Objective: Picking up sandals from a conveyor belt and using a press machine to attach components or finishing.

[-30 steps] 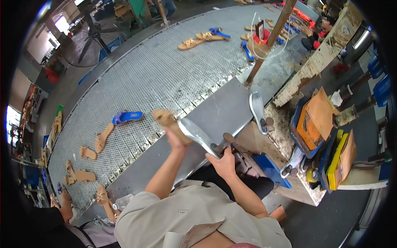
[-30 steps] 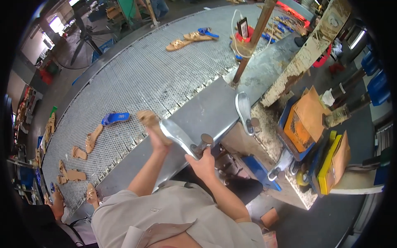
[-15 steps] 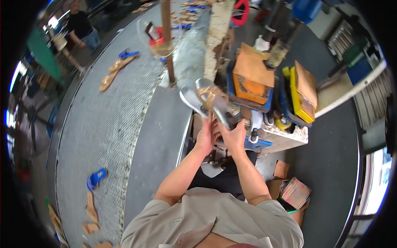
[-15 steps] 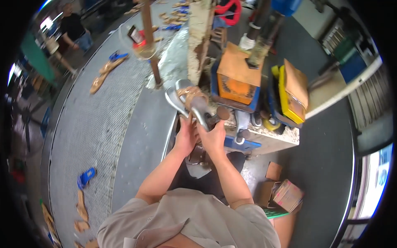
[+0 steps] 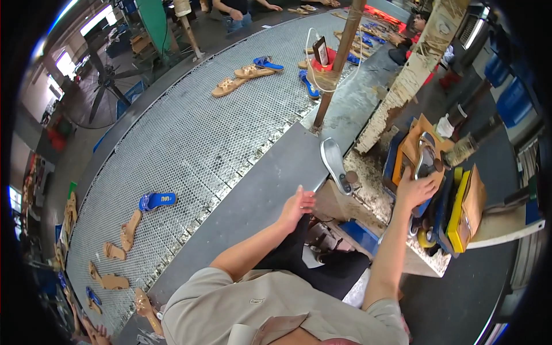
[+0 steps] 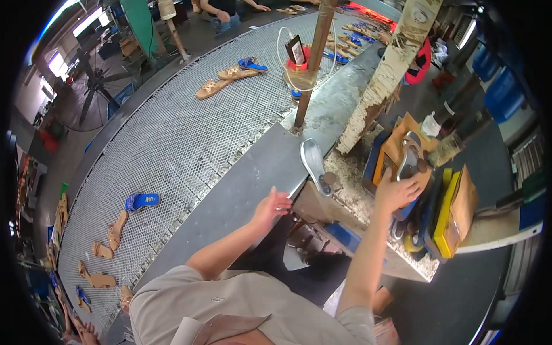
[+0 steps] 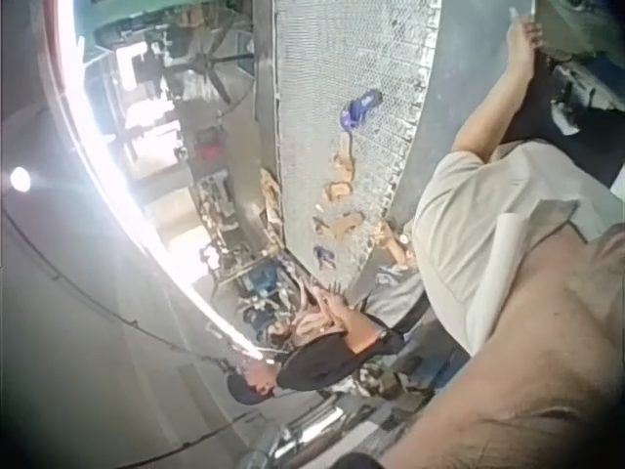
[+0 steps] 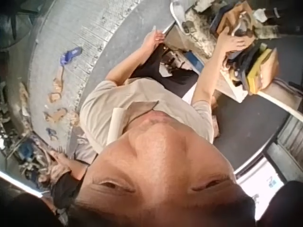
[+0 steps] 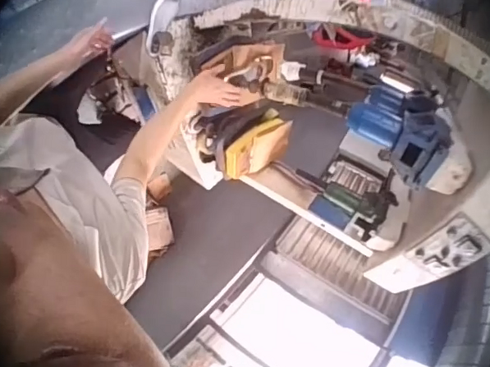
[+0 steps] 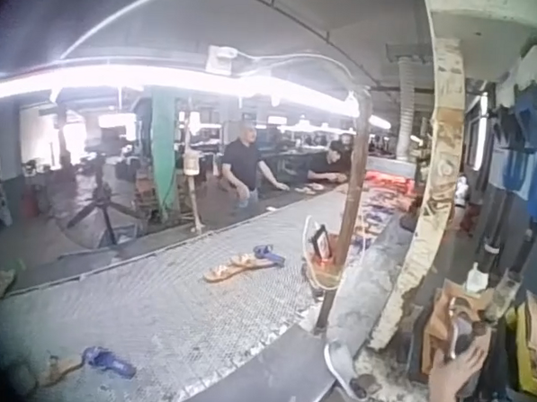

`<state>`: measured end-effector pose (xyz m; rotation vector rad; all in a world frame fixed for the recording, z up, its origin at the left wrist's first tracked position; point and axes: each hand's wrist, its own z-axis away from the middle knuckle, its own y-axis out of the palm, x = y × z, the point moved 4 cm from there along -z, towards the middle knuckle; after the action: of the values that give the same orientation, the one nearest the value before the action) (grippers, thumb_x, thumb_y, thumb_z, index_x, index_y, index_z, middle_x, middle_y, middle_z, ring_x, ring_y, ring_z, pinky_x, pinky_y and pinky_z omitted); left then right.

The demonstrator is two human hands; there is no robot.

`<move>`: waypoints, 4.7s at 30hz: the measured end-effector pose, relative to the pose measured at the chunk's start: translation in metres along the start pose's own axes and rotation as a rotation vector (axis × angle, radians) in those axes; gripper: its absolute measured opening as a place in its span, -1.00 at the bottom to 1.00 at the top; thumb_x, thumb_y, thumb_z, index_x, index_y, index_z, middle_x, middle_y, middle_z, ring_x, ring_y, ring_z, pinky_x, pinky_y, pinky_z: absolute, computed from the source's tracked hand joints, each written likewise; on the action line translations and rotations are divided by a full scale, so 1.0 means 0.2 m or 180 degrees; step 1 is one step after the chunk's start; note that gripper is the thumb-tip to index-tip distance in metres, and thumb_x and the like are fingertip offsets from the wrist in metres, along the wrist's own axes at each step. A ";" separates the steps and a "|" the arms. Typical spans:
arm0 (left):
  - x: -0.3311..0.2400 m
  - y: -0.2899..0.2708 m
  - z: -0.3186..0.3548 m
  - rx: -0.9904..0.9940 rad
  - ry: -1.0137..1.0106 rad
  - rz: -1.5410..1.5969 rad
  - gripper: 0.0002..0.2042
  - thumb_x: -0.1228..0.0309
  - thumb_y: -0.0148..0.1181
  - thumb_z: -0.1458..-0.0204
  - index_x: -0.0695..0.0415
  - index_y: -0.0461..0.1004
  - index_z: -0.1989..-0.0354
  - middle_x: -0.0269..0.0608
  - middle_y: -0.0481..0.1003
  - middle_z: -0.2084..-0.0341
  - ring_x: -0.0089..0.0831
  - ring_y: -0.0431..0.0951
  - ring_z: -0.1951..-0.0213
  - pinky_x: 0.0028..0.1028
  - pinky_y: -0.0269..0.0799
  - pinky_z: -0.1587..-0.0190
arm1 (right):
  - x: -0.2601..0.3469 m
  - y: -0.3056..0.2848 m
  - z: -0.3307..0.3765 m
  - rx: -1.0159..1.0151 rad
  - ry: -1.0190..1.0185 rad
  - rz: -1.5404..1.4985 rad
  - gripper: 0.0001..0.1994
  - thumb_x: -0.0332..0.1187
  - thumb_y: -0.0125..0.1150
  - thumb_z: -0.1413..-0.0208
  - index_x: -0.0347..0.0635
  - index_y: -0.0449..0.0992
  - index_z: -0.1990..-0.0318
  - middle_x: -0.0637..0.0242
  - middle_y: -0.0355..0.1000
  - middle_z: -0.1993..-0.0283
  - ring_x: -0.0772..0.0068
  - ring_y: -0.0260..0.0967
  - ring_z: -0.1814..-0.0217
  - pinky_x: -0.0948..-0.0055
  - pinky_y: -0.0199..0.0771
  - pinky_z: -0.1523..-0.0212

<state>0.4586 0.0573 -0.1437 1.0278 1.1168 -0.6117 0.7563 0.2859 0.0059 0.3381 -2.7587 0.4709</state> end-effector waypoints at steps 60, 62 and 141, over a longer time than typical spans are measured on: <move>-2.01 -1.14 -1.19 -0.1514 -0.0228 -0.5392 -0.74 0.44 0.18 -0.08 0.21 0.64 0.08 0.08 0.66 0.09 0.01 0.65 -0.02 -0.14 0.55 -0.05 | 1.29 0.03 1.28 0.2701 -0.1513 -0.3384 -0.42 -0.19 0.41 -0.01 -0.36 0.43 -0.14 -0.18 0.36 -0.29 -0.37 0.23 -0.44 -0.42 0.09 -0.47; -2.12 -1.08 -0.88 -0.1551 0.0061 -0.5349 -0.75 0.48 0.13 -0.07 0.17 0.61 0.09 0.05 0.65 0.26 -0.02 0.64 0.11 -0.12 0.49 0.06 | 1.27 0.01 1.28 0.2712 -0.1519 -0.3436 -0.41 -0.20 0.41 -0.02 -0.36 0.43 -0.15 -0.18 0.36 -0.29 -0.37 0.23 -0.44 -0.41 0.08 -0.48; -0.06 0.11 0.15 0.0295 0.0292 0.1695 -0.31 -0.26 -0.22 -0.40 0.14 0.37 -0.31 -0.03 0.59 -0.02 -0.19 0.64 -0.02 -0.16 0.55 -0.14 | 0.74 -0.82 0.99 0.3163 0.0752 -0.3428 -0.33 -0.17 0.54 -0.02 -0.42 0.43 -0.19 -0.18 0.53 -0.09 -0.20 0.51 -0.18 0.07 0.47 -0.21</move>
<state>0.4855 0.0384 -0.1227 1.3796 0.8455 -0.1903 0.6132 0.0391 -0.0731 1.6772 -1.5303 1.3413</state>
